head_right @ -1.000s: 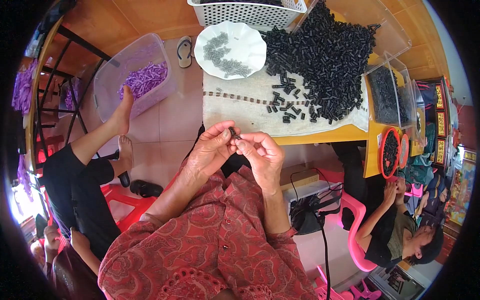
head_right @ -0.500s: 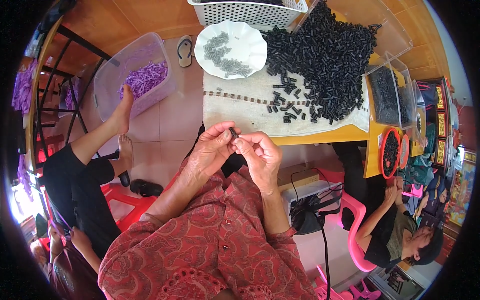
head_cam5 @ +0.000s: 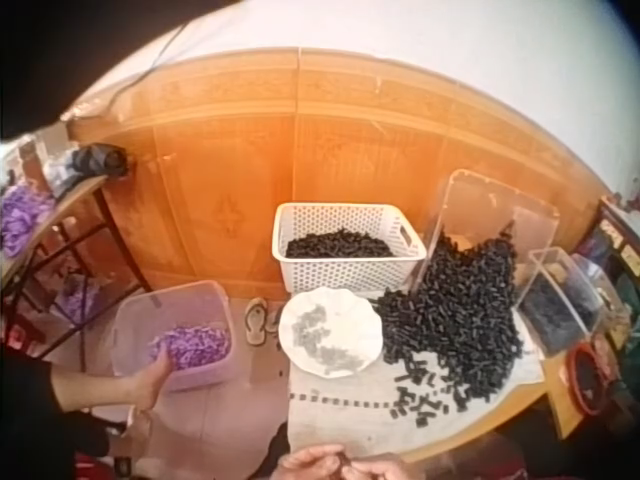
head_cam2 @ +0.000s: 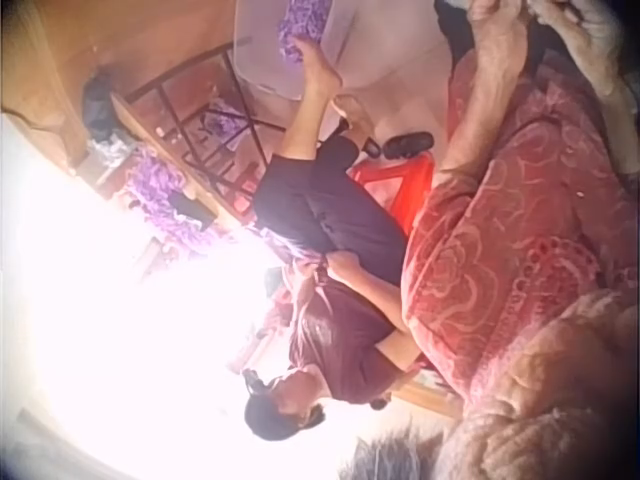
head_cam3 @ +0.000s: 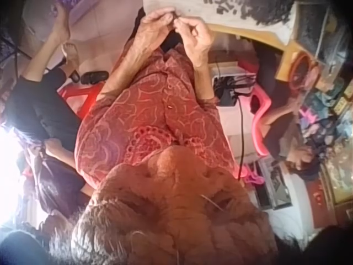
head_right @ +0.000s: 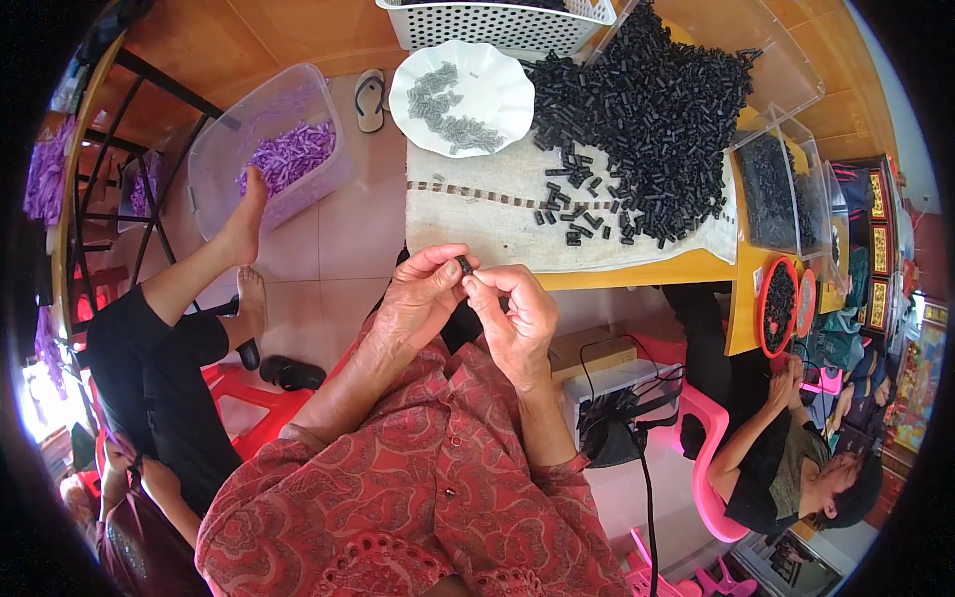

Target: Assembling small black plastic parts with metal pins.

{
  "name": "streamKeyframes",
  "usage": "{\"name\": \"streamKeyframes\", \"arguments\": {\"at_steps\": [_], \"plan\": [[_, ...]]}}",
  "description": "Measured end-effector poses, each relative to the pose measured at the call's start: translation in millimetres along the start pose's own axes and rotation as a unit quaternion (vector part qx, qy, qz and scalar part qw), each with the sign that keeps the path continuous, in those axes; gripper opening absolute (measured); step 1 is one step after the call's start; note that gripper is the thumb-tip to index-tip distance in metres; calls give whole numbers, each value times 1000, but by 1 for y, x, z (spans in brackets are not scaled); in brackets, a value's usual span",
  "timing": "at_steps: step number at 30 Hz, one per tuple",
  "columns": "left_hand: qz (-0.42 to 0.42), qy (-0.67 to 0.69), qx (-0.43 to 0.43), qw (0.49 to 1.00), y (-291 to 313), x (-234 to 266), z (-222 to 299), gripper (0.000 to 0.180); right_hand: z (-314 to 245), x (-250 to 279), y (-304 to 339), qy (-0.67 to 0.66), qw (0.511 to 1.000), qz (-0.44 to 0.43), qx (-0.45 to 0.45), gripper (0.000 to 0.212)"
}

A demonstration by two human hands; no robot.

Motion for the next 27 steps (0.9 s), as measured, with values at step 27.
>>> {"name": "streamKeyframes", "arguments": {"at_steps": [27], "plan": [[-38,-22,17,999,0,-12,4,33,-37,-5,-16,201,956,-72,202,39]]}}
Point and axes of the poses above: each hand's wrist, its own y-axis away from the middle knuckle, its own x-axis out of the back of the hand, z = x × y, the point moved 8 cm from there along -y, towards the middle knuckle, and after that the axes turned 9 degrees about x, right-handed, at the moved point
